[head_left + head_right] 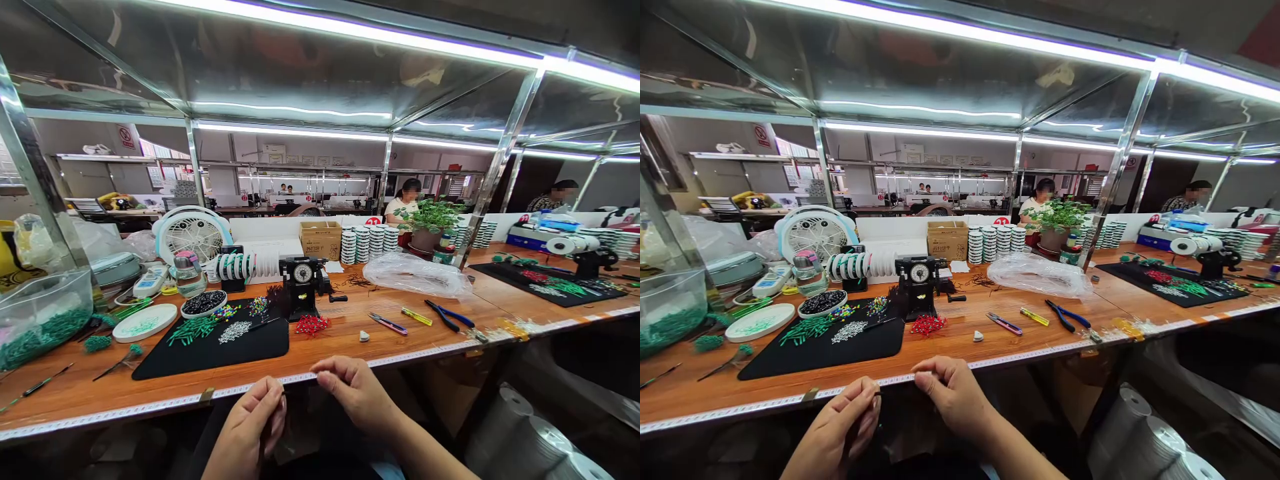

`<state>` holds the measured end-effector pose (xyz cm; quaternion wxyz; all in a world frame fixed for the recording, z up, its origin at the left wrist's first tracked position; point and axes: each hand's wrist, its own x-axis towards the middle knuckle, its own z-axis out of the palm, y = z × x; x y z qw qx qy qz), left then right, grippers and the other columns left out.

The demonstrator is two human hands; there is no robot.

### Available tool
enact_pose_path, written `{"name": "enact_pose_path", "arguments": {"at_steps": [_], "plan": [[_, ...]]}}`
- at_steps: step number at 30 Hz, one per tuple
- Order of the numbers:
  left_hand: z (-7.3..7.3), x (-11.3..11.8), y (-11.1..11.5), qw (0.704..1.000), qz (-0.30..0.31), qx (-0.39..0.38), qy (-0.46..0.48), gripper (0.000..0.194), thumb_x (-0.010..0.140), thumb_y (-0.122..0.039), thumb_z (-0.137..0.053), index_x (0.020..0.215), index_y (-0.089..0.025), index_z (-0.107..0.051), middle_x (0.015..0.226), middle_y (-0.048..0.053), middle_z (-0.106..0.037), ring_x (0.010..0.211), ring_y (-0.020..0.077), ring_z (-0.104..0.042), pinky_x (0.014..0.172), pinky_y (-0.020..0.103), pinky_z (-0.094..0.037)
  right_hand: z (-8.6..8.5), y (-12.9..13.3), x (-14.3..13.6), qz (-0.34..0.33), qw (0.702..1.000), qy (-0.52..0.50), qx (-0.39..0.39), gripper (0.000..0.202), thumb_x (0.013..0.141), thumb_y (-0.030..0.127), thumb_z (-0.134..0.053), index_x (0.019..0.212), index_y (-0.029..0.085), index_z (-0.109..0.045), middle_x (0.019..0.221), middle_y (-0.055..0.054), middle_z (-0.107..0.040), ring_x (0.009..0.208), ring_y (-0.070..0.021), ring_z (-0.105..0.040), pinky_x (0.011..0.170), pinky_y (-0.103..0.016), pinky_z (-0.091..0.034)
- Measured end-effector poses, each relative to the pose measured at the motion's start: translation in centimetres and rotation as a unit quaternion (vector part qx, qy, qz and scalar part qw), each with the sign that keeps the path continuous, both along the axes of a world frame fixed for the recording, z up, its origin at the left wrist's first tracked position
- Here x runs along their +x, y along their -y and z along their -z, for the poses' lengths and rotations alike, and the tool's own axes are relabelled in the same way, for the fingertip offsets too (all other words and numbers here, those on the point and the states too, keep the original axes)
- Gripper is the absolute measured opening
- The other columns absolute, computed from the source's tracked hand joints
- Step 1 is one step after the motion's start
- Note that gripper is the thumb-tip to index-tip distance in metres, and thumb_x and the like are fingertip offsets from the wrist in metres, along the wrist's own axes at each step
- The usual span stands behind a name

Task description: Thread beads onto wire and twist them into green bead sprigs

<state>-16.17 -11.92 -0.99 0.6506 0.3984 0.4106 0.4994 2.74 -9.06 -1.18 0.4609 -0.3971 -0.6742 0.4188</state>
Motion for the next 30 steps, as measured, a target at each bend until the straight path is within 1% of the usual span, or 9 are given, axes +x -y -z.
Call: {"name": "enact_pose_path", "arguments": {"at_steps": [3,5,9,12,21,23,25,27,30], "plan": [[-0.3,0.0,0.0,0.999,0.034,0.021,-0.036,0.039,0.072,-0.051,-0.067,0.067,-0.018,-0.047,0.058,-0.005,-0.038,0.051,0.0081,-0.026,0.047,0.017,-0.026,-0.7,0.6,0.5,0.068,0.992,0.064,0.079,0.033,0.087,0.039,-0.054,0.110,0.017,-0.063,0.098,-0.009,-0.063,0.093,-0.0214,-0.056,0.085,-0.033,-0.042],[-0.2,0.2,0.1,0.993,0.067,0.052,-0.085,0.040,0.077,-0.054,-0.060,0.066,-0.018,-0.045,0.056,-0.005,-0.035,0.049,0.0087,-0.024,0.045,0.019,-0.023,-1.0,1.3,0.1,0.036,0.994,0.062,0.083,0.030,0.084,0.036,-0.059,0.108,0.018,-0.063,0.098,-0.008,-0.062,0.092,-0.0204,-0.056,0.083,-0.031,-0.043],[-0.3,0.4,0.3,0.943,0.092,0.176,-0.267,0.040,0.085,-0.052,-0.047,0.065,-0.018,-0.047,0.061,0.000,-0.047,0.057,0.0136,-0.039,0.054,0.024,-0.033,-0.3,2.3,-1.7,-0.116,0.987,-0.049,-0.099,0.024,0.074,0.031,-0.069,0.093,0.016,-0.066,0.079,-0.003,-0.065,0.066,-0.0146,-0.059,0.061,-0.024,-0.046],[-0.3,0.1,0.0,0.885,0.093,0.237,-0.389,0.038,0.089,-0.049,-0.040,0.066,-0.019,-0.047,0.068,0.003,-0.053,0.064,0.0172,-0.045,0.060,0.027,-0.035,0.8,2.3,-2.4,-0.121,0.977,-0.061,-0.163,0.019,0.078,0.030,-0.061,0.074,0.013,-0.068,0.057,-0.001,-0.059,0.043,-0.0091,-0.049,0.043,-0.019,-0.038],[0.2,0.3,-0.8,0.823,0.127,0.238,-0.500,0.038,0.092,-0.047,-0.026,0.066,-0.022,-0.038,0.067,0.000,-0.048,0.061,0.0170,-0.044,0.057,0.027,-0.036,0.6,2.5,-1.4,-0.026,0.997,0.078,-0.002,0.021,0.081,0.018,-0.053,0.066,0.014,-0.068,0.061,0.000,-0.064,0.055,-0.0098,-0.053,0.052,-0.018,-0.037],[-0.2,-0.2,-2.5,0.791,0.113,0.257,-0.543,0.039,0.094,-0.044,-0.025,0.067,-0.022,-0.042,0.067,0.000,-0.052,0.062,0.0167,-0.048,0.058,0.026,-0.039,0.5,2.6,-1.2,-0.010,0.997,0.077,-0.012,0.018,0.077,0.015,-0.054,0.063,0.013,-0.066,0.057,0.000,-0.061,0.053,-0.0090,-0.051,0.051,-0.017,-0.035],[-0.8,-1.3,-5.4,0.719,0.034,0.302,-0.624,0.034,0.095,-0.037,-0.029,0.073,-0.021,-0.049,0.071,0.001,-0.054,0.067,0.0165,-0.052,0.064,0.025,-0.042,0.5,2.7,-1.0,-0.005,0.998,0.058,-0.039,0.016,0.074,0.013,-0.054,0.063,0.013,-0.065,0.055,0.001,-0.059,0.051,-0.0081,-0.049,0.050,-0.017,-0.034],[-1.4,-2.7,-8.8,0.685,-0.028,0.308,-0.660,0.016,0.091,-0.026,-0.040,0.092,-0.017,-0.053,0.091,0.006,-0.055,0.087,0.0199,-0.054,0.082,0.029,-0.042,0.5,2.8,-1.0,-0.012,0.996,0.033,-0.079,0.016,0.072,0.013,-0.053,0.062,0.012,-0.065,0.051,0.002,-0.056,0.046,-0.0070,-0.045,0.046,-0.016,-0.033],[-1.8,-4.4,-13.0,0.639,-0.086,0.285,-0.710,0.018,0.086,-0.017,-0.046,0.101,-0.011,-0.054,0.102,0.013,-0.049,0.101,0.0274,-0.050,0.090,0.038,-0.038,0.7,2.8,-1.0,-0.021,0.992,0.014,-0.121,0.015,0.070,0.013,-0.052,0.062,0.012,-0.065,0.048,0.002,-0.054,0.043,-0.0066,-0.043,0.044,-0.016,-0.033]]}}
